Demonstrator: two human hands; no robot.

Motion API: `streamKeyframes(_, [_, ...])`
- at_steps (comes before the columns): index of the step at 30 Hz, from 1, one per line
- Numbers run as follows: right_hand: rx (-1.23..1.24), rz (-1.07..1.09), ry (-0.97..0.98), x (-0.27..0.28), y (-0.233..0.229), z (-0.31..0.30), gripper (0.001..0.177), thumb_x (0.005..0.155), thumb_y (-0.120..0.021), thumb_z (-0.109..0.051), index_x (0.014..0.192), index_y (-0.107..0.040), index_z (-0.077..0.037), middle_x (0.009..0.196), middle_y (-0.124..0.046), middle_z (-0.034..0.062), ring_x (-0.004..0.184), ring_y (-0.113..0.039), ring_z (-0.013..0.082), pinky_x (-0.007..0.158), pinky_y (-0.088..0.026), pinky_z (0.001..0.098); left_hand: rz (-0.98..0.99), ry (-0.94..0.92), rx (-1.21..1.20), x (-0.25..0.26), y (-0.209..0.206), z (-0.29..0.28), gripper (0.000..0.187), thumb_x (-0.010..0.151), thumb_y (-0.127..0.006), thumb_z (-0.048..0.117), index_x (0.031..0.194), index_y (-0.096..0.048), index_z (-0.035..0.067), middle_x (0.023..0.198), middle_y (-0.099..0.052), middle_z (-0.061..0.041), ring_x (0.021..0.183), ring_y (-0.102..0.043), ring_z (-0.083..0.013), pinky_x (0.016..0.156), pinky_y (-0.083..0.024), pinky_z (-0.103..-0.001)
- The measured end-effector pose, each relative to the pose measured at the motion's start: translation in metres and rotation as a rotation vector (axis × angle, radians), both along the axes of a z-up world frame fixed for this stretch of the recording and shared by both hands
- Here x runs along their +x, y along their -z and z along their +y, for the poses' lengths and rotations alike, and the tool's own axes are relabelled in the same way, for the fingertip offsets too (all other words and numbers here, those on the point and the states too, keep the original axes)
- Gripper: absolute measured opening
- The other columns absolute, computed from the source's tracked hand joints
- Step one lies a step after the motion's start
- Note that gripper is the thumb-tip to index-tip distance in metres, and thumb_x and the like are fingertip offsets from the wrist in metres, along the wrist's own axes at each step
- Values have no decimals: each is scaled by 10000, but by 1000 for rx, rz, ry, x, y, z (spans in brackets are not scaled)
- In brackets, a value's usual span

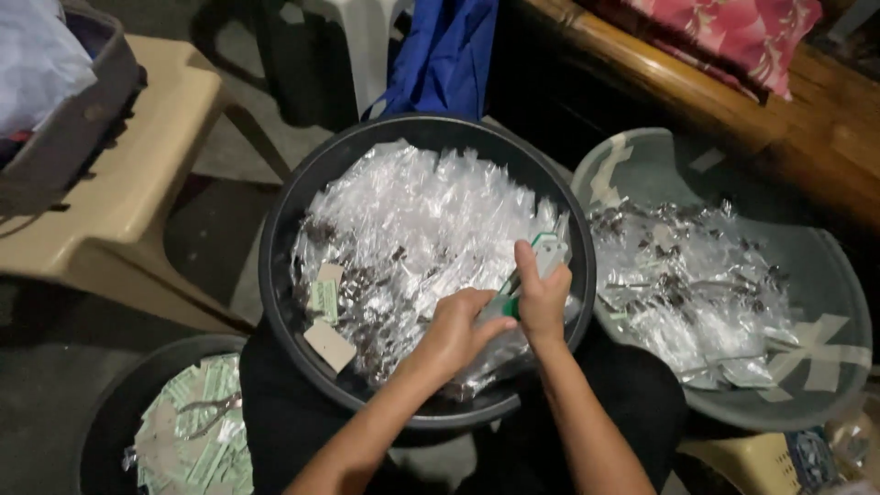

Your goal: Labeling and stapling small plastic bags containing small parts

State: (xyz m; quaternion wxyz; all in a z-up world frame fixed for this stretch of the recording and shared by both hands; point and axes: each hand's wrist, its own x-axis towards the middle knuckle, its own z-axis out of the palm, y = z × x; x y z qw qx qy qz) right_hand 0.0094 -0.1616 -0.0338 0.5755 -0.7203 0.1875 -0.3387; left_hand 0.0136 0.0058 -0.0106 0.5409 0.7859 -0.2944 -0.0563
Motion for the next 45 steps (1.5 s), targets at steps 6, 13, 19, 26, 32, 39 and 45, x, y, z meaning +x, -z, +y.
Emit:
streamKeyframes(6, [136, -24, -51, -4, -9, 9, 336, 938, -790, -306, 746, -590, -117, 724, -636, 13, 658, -509, 114, 675, -471, 308, -78, -173, -155, -14, -14, -5, 269, 867, -773, 125, 1114, -713, 35, 881, -685, -151, 824, -720, -382, 700, -596, -423])
streamKeyframes(13, [238, -85, -172, -15, -67, 40, 207, 942, -753, -206, 841, -644, -61, 759, -736, 139, 711, -685, 177, 749, -514, 289, -189, -147, -120, -8, -12, -5, 123, 932, -697, 114, 1038, -689, 51, 836, -632, -112, 815, -709, -366, 689, -584, -384])
streamKeyframes(19, [608, -154, -179, -22, -54, 30, 180, 924, -738, -130, 966, -661, 28, 914, -720, 179, 855, -721, 244, 841, -566, 381, -188, -108, -140, -5, -6, -1, 72, 908, -637, 46, 941, -686, 88, 799, -613, -109, 776, -682, -396, 683, -570, -422])
streamKeyframes(26, [54, -18, -300, -28, -74, 30, 122, 848, -810, -79, 902, -713, -27, 836, -760, 121, 732, -670, 136, 751, -551, 302, -73, -175, -128, -2, -7, 8, 88, 813, -745, 55, 853, -721, 130, 748, -662, -84, 746, -711, -338, 652, -572, -370])
streamKeyframes(32, [245, -183, -119, -22, -64, 39, 179, 903, -761, -34, 967, -595, -47, 875, -738, 133, 813, -729, 213, 820, -572, 355, -24, -282, -163, 2, -8, -3, 101, 783, -805, 83, 854, -739, 110, 757, -704, -113, 763, -732, -343, 660, -586, -378])
streamKeyframes(39, [-112, 65, -325, -23, -54, 9, 287, 756, -918, -116, 965, -742, -30, 887, -778, 148, 802, -703, 155, 813, -568, 337, -111, -143, 33, 3, -12, 13, 87, 817, -724, 73, 863, -740, 145, 813, -719, -100, 829, -729, -357, 732, -587, -413])
streamKeyframes(45, [-290, 693, 347, -36, -86, -103, 979, 817, -839, -652, 1443, -534, 37, 1333, -582, 342, 1234, -542, 538, 1024, -395, 654, -16, -436, 208, 57, 9, 123, 150, 830, -761, 108, 955, -761, 24, 898, -730, -244, 934, -693, -474, 821, -549, -517])
